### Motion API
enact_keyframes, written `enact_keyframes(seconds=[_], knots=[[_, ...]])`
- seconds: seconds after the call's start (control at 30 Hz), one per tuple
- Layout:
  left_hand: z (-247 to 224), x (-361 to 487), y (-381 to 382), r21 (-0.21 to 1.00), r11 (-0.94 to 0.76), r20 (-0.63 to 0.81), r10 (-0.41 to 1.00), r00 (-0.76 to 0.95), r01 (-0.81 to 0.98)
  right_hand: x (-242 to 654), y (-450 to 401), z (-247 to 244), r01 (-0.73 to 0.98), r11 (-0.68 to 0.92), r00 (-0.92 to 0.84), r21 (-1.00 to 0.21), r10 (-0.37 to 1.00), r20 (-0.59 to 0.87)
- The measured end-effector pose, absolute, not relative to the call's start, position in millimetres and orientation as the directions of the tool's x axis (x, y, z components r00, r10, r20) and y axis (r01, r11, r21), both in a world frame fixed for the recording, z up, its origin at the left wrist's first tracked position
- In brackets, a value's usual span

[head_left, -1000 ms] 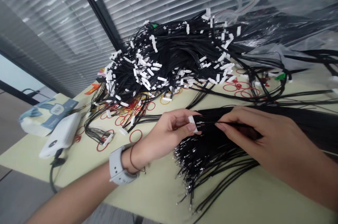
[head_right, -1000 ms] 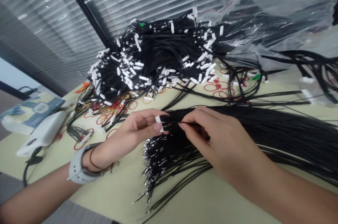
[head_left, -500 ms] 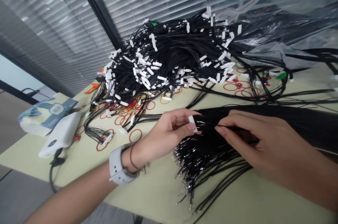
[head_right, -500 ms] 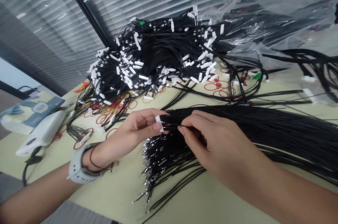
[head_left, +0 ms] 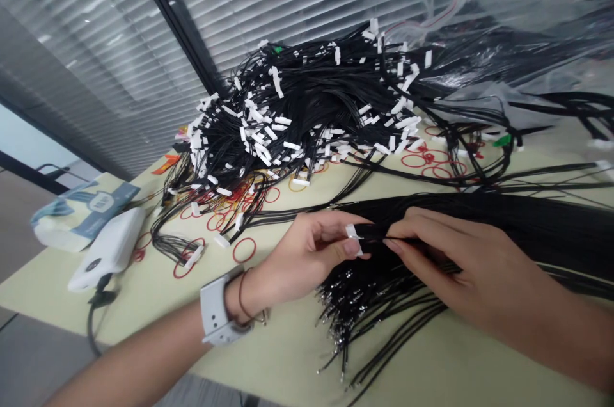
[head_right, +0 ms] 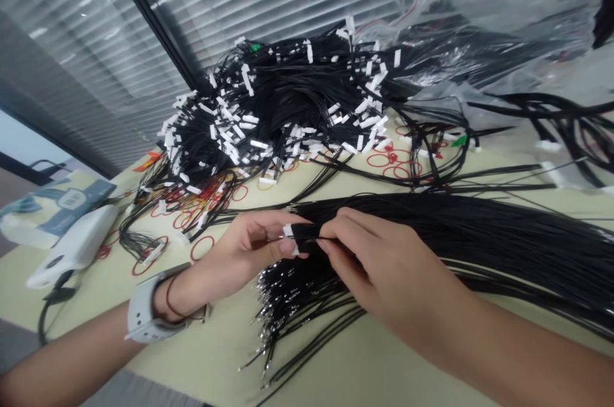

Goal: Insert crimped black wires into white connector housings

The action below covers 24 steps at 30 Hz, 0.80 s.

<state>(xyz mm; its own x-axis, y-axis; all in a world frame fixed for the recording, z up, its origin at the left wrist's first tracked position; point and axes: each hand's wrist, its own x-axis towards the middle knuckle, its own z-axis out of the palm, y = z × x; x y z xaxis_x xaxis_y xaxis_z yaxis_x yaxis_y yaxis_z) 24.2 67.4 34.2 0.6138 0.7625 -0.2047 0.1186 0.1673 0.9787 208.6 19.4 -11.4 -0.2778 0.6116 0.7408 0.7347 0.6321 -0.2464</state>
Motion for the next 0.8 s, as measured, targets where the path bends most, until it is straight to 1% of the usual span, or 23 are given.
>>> enact_keyframes(seconds=[0.1, 0.33, 0.43, 0.6, 0.8], knots=[[32, 24, 69, 0.976, 0.193, -0.21, 0.752, 0.625, 0.097, 209, 20, -13, 0.739, 0.638, -0.291, -0.215, 0.59, 0.753], [30, 23, 68, 0.969, 0.235, -0.235, 0.751, 0.617, 0.082, 207, 19, -19, 0.738, 0.641, -0.289, -0.21, 0.581, 0.761], [30, 24, 68, 0.97, 0.228, -0.233, 0.756, 0.612, 0.087, 205, 18, -22, 0.757, 0.622, -0.283, -0.201, 0.589, 0.757], [32, 26, 66, 0.976, 0.204, -0.209, 0.767, 0.606, 0.078, 205, 18, -22, 0.74, 0.616, -0.248, -0.268, 0.622, 0.743], [33, 26, 63, 0.976, 0.171, -0.22, 0.77, 0.599, 0.139, 207, 18, -25, 0.731, 0.642, -0.294, -0.233, 0.604, 0.74]])
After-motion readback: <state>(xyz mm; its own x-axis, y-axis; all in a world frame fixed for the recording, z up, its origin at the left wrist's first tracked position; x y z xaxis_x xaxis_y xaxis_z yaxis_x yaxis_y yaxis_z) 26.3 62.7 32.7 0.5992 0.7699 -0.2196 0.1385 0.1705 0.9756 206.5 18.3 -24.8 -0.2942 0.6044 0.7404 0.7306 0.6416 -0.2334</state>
